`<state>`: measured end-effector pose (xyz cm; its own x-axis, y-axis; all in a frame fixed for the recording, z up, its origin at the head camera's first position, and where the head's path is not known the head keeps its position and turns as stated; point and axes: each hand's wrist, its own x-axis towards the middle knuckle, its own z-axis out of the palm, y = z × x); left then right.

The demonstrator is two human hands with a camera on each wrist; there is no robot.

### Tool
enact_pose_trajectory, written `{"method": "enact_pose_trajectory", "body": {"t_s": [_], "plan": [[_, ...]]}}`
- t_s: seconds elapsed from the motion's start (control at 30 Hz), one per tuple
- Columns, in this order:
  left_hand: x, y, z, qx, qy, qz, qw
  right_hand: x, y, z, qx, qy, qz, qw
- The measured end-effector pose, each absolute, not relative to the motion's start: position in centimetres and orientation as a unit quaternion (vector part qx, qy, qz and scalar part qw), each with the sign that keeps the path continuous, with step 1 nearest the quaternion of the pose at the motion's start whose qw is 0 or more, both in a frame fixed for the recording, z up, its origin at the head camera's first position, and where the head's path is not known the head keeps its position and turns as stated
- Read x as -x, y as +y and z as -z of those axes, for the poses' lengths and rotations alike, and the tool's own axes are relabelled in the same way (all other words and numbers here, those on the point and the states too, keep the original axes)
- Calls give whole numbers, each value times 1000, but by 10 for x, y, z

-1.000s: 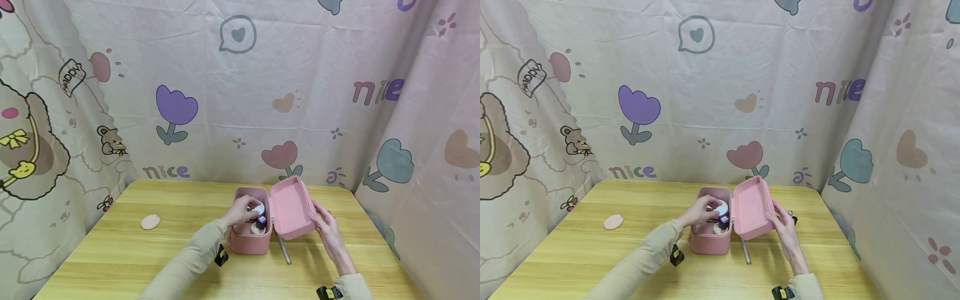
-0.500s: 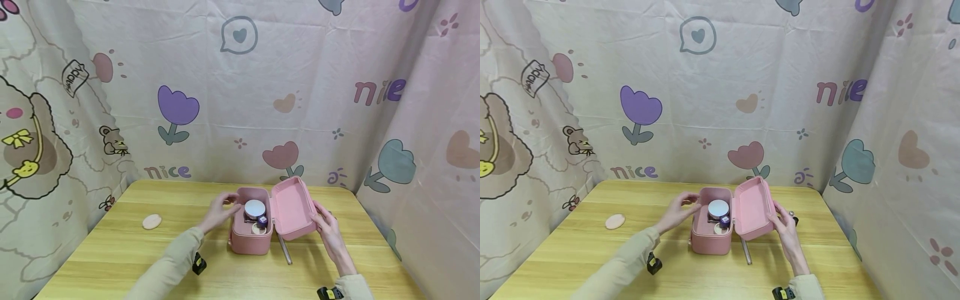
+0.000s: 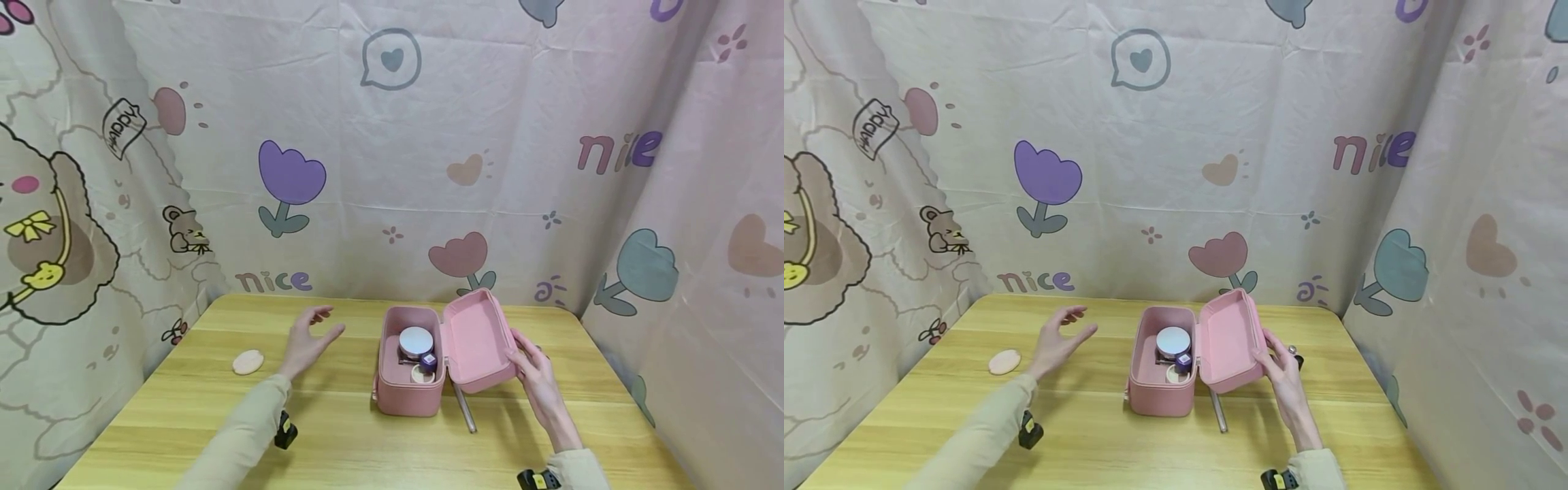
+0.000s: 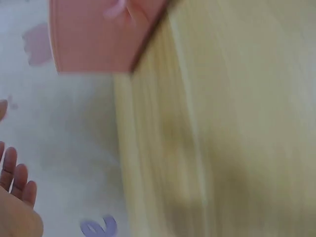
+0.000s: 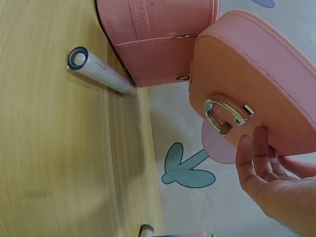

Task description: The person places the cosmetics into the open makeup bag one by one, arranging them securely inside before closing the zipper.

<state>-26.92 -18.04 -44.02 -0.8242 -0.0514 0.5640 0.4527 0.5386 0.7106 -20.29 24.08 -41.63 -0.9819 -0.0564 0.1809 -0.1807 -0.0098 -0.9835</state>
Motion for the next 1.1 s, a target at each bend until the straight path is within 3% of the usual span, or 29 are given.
{"method": "enact_pose_trajectory", "body": {"t_s": [0.7, 1.1], "plan": [[259, -292, 464, -105, -899, 374, 201, 203, 242, 417, -88, -701, -707, 39], [247, -315, 475, -167, -927, 321, 103, 204, 242, 416, -88, -702, -706, 39]]}}
